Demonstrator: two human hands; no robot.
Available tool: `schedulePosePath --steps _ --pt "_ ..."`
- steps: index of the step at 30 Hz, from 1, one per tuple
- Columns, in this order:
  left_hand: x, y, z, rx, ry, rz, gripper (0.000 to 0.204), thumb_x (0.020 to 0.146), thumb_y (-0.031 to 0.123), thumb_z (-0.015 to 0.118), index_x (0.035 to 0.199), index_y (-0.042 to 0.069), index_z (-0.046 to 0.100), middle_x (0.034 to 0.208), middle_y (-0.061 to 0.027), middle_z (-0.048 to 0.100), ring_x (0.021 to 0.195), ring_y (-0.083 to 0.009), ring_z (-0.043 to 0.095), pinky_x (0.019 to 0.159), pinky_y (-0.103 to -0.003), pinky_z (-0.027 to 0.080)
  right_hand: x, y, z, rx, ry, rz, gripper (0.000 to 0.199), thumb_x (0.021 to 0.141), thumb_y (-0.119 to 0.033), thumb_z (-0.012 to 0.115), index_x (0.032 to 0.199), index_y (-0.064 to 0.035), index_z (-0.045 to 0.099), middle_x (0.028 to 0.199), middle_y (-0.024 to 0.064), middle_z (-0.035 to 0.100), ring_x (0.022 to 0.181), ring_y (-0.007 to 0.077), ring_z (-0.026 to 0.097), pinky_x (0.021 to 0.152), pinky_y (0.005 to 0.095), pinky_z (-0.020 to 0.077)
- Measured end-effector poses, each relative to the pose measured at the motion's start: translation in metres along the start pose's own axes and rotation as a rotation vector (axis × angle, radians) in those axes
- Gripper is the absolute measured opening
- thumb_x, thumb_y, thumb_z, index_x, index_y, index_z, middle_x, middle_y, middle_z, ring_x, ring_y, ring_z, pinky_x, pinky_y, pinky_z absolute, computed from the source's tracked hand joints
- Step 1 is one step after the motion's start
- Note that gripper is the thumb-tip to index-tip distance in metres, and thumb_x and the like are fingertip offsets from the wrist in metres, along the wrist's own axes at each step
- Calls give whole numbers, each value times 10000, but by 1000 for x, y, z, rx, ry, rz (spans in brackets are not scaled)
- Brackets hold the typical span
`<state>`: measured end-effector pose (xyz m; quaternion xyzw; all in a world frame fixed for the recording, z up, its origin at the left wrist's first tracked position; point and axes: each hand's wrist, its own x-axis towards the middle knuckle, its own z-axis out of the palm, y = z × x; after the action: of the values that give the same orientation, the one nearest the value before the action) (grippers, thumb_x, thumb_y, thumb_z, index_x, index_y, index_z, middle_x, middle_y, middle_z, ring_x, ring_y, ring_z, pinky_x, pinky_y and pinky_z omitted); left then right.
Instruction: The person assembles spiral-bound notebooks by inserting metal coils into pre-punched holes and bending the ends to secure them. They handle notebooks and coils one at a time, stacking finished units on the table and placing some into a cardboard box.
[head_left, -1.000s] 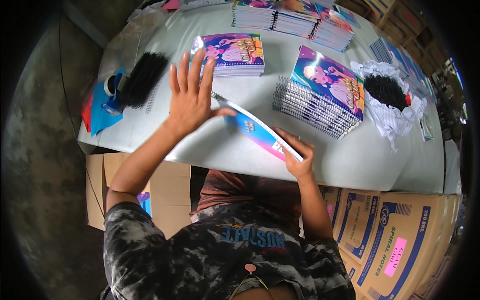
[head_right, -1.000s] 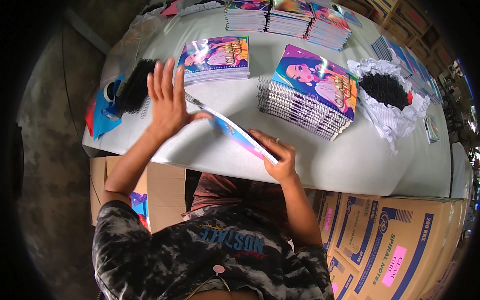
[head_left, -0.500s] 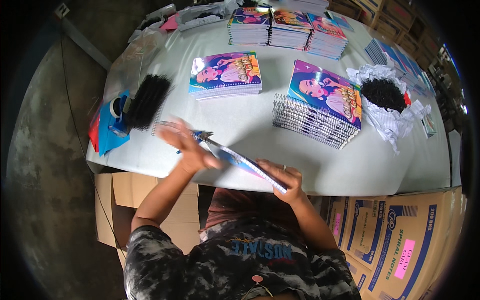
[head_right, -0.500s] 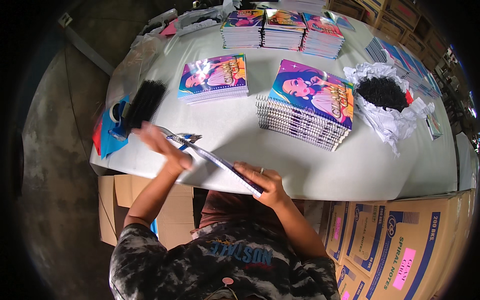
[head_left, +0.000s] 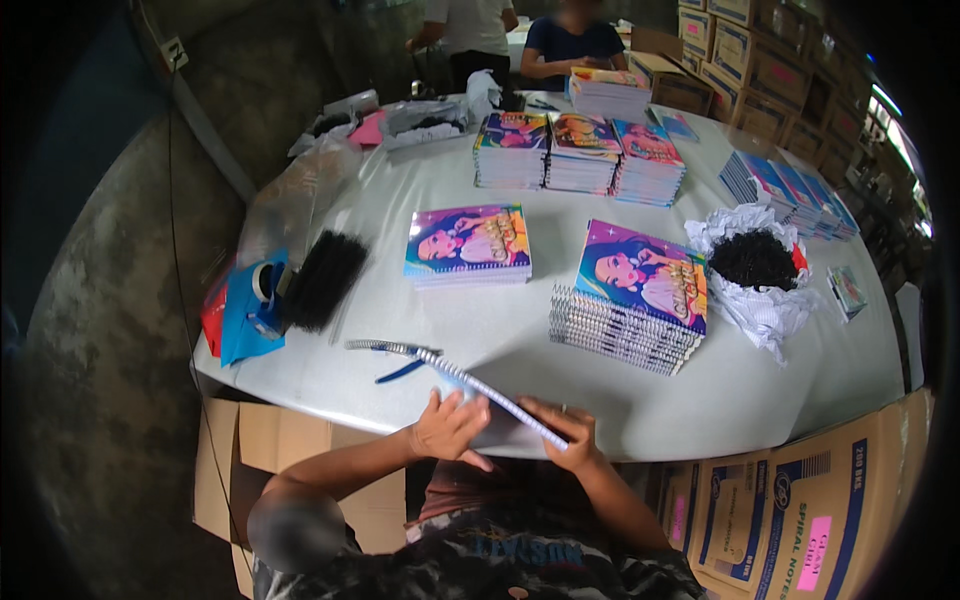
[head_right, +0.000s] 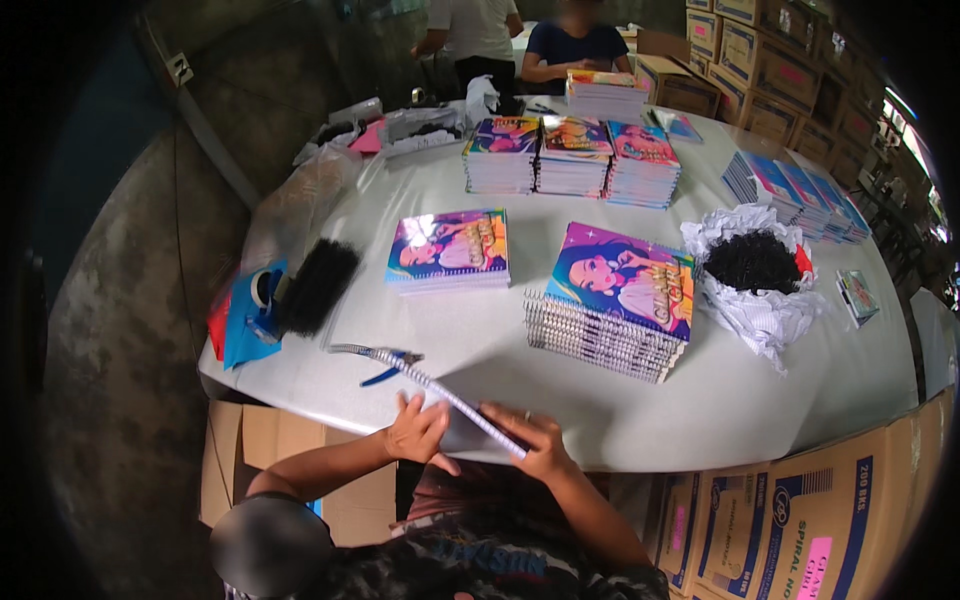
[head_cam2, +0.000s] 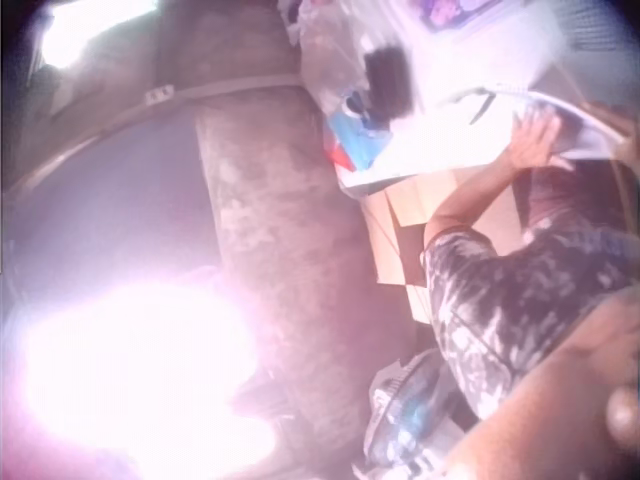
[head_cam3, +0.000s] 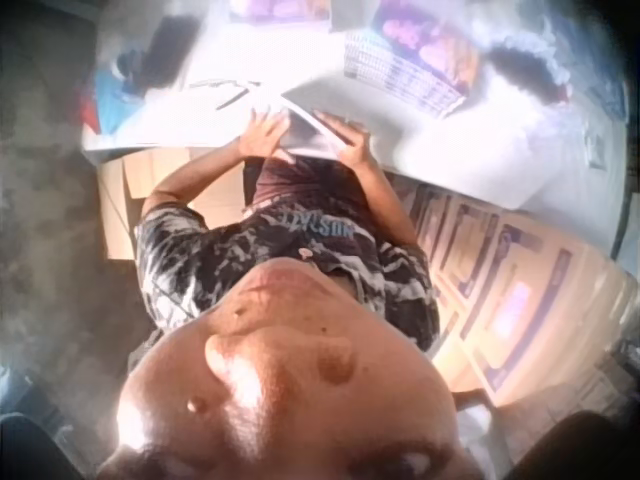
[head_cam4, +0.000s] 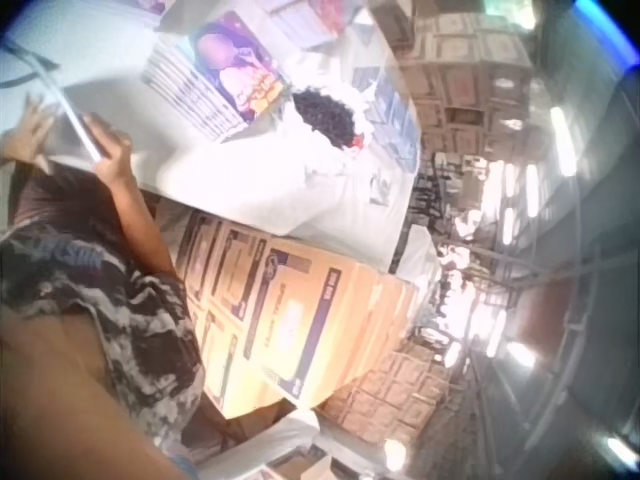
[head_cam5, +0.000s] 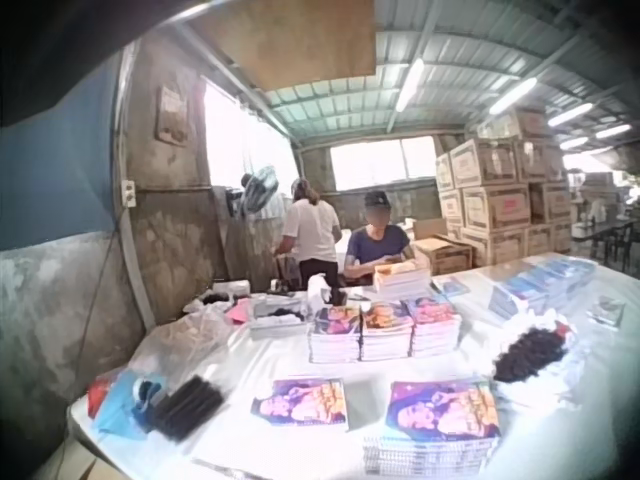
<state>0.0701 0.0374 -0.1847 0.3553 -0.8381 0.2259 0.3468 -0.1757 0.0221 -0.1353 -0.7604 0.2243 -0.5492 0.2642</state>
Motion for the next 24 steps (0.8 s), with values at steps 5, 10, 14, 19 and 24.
schedulePosePath --steps 5,10,14,19,24 --pt "66 -30 -16 118 229 -124 1152 721 797 318 1331 -166 152 1373 -377 166 1287 -543 80 1015 -636 46 4 -3 7 18 -45 -45 362 712 84 591 1059 -9 630 1022 133 648 928 256 640 796 337 519" --pt "44 -12 -28 122 145 149 1069 718 784 253 1266 -133 300 1298 -378 235 1221 -501 248 964 -657 148 6 -9 9 -50 -57 -19 390 707 84 582 1083 -11 619 1059 127 637 957 269 628 819 348 510" --pt "53 -20 -6 -61 290 -75 1032 768 725 300 1332 -134 205 1390 -353 111 1311 -477 75 1036 -595 43 -1 -3 17 43 -72 -28 420 700 39 639 1116 -9 600 1114 135 612 977 272 620 831 344 502" --pt "45 -20 -11 3 145 209 1064 731 765 374 1362 -74 199 1360 -330 199 1271 -510 150 985 -662 88 3 4 15 -17 -16 -41 448 691 57 635 1127 -42 599 1054 131 636 929 263 636 774 332 524" --pt "49 9 -8 -97 -98 -147 1100 712 761 419 1302 -148 233 1293 -345 295 1222 -466 286 952 -640 224 5 1 16 3 12 -62 475 675 78 631 1134 -39 593 1059 133 634 934 269 636 779 337 524"
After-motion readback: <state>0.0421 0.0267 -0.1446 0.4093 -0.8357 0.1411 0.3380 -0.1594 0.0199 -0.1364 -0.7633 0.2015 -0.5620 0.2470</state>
